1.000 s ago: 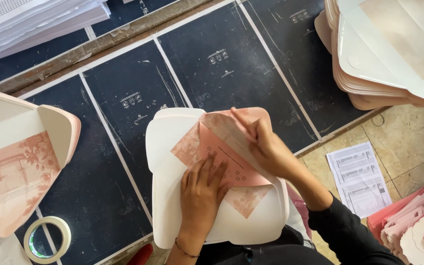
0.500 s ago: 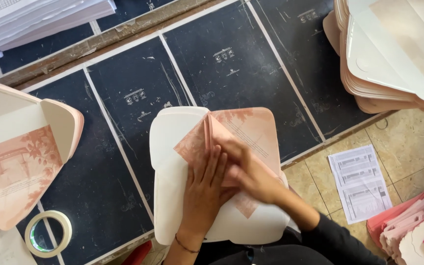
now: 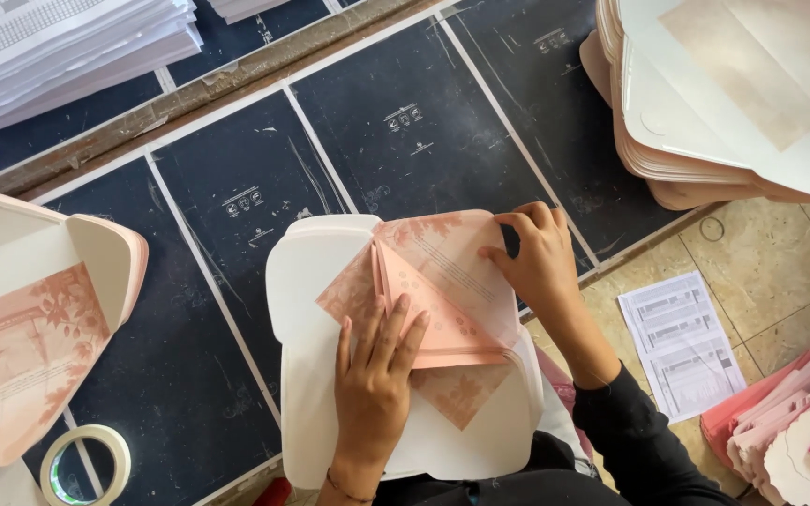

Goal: The person repeatedly folds pink printed paper sheets into triangular shapes and places them into white triangular containers. The person handles the paper by hand, folds it multiple times, and stacks the finished items on the table.

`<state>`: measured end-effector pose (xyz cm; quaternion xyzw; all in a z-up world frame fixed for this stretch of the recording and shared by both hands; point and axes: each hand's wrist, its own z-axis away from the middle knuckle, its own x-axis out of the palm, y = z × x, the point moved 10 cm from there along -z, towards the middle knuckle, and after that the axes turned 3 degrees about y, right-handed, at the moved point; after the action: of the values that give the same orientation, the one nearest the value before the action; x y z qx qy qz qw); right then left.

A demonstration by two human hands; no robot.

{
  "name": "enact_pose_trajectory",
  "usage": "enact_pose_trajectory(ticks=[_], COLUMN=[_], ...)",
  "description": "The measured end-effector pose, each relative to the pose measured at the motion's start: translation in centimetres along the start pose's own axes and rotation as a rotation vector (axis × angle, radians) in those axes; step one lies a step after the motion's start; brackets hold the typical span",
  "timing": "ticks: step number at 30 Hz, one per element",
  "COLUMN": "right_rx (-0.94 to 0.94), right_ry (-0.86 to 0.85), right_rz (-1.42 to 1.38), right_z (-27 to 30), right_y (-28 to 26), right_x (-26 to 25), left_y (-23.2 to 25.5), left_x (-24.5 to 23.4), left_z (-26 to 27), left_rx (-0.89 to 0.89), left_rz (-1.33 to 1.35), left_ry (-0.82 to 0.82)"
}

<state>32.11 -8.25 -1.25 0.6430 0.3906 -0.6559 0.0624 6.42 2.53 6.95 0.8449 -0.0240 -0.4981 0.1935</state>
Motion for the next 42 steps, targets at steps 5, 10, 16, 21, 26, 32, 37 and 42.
enact_pose_trajectory(ticks=[5, 10, 16, 21, 26, 32, 37, 42], right_rx=[0.021, 0.166, -0.311, -0.454, -0.531, -0.484, -0.416, -0.273], right_ry=[-0.035, -0.132, -0.289, -0.375, -0.439, -0.561, -0.544, -0.597], right_rz=[-0.010, -0.187, -0.702, -0.708, -0.613, -0.655, -0.651, -0.839], right_z=[-0.4, -0.8, 1.9, 4.5, 6.6, 8.6, 8.0, 6.8], right_y=[-0.5, -1.1, -10.8, -16.1, -18.3, -17.2, -16.2, -14.8], right_x=[0.2, -1.0, -2.6, -4.2, -3.8, -0.4, -0.2, -1.5], left_y=[0.1, -0.6, -1.5, -1.2, -1.6, -1.6, -0.6, 1.6], left_x=[-0.3, 0.5, 2.8, 2.5, 3.5, 3.4, -0.1, 1.0], left_z=[1.6, 3.0, 4.8, 4.7, 5.6, 5.4, 3.1, 0.2], left_rx=[-0.045, -0.077, -0.094, -0.095, -0.103, -0.124, -0.150, 0.072], left_rz=[-0.137, -0.255, -0.430, -0.408, -0.408, -0.272, -0.098, 0.040], left_ry=[-0.067, -0.102, -0.233, -0.204, -0.189, -0.191, 0.077, -0.050])
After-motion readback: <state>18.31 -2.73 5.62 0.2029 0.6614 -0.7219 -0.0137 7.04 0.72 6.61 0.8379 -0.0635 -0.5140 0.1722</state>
